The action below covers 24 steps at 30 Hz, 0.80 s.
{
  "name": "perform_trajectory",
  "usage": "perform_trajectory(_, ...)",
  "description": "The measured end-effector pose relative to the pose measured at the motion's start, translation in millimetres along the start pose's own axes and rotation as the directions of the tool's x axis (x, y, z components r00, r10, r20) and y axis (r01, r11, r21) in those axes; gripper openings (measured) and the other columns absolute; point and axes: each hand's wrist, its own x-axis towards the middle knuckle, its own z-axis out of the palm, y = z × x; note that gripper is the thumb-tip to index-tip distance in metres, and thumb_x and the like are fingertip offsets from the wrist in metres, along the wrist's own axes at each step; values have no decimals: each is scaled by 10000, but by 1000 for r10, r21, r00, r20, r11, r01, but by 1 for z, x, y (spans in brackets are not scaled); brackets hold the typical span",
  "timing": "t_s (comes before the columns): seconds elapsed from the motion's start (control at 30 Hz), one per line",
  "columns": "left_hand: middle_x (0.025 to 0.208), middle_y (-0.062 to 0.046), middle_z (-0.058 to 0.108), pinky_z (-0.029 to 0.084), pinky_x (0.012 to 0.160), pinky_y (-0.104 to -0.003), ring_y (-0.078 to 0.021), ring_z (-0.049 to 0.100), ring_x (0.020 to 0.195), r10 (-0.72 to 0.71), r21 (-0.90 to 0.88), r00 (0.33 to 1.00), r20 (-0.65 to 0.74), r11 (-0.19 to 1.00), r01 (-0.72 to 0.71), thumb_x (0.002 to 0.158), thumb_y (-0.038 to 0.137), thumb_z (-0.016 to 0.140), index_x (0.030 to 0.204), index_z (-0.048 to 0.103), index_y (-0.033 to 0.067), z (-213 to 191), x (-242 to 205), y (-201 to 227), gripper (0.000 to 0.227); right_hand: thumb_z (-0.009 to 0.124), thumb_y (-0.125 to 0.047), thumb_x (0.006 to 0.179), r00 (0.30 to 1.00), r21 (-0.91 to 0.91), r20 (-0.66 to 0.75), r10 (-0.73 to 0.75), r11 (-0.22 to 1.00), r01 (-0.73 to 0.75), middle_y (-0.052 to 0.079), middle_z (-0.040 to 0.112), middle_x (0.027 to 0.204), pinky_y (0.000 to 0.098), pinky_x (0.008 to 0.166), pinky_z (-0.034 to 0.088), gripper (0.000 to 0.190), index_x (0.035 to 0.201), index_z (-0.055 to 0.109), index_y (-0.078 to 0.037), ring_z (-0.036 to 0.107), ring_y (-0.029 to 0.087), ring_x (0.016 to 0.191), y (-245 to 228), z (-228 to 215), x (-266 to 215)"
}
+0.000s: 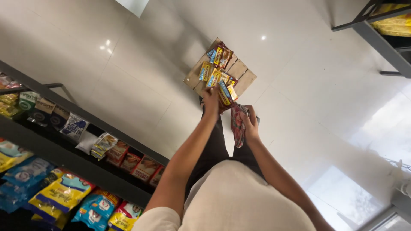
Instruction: The person is sorting various snack packets from a stool and placing them into bins on a grocery shelf.
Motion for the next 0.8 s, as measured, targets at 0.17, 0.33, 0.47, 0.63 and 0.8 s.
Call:
perform_trajectory(0.17,1197,-182,612,449,1016,-502,-388,602,1183,-2,151,1000,-5,988,3,909,543,720,1187,507,156,-36,104,-24,522,701,-400,948,975,183,-115,192,968,-169,133,598,1293,450,1087,429,468,1342,599,-169,549,281,1202,26,23,60)
perform_trajectory(0.33,977,-75,682,527,888,-476,-372,694,1033,8,617,996,89,784,-61,810,579,758,895,561,218,-32,187,-68,421,680,-387,939,939,274,-223,261,941,-196,97,662,1003,368,882,532,278,1122,647,-181,640,237,960,46,26,110)
perform_trajectory(0.47,974,-24,736,527,937,-490,-355,698,1067,5,650,979,205,747,-140,791,622,748,972,611,238,-3,218,-79,447,728,-425,950,907,240,-318,277,949,-206,177,563,1287,470,1020,465,501,1332,533,-168,552,341,1198,113,5,161)
perform_trajectory(0.63,959,-98,768,519,921,-514,-388,704,1052,37,475,958,283,862,-174,806,523,775,1007,634,155,41,246,-50,442,668,-450,971,954,-100,-233,188,971,-216,134,643,1165,470,1034,453,315,1194,635,-230,583,308,1171,105,23,210)
perform_trajectory(0.8,937,28,791,564,907,-417,-257,749,1006,33,459,983,180,881,-113,834,492,771,1040,654,268,68,298,-79,326,630,-515,982,980,-440,-60,189,876,-196,136,593,1239,542,1082,395,320,1195,629,-277,539,405,1254,127,23,264)
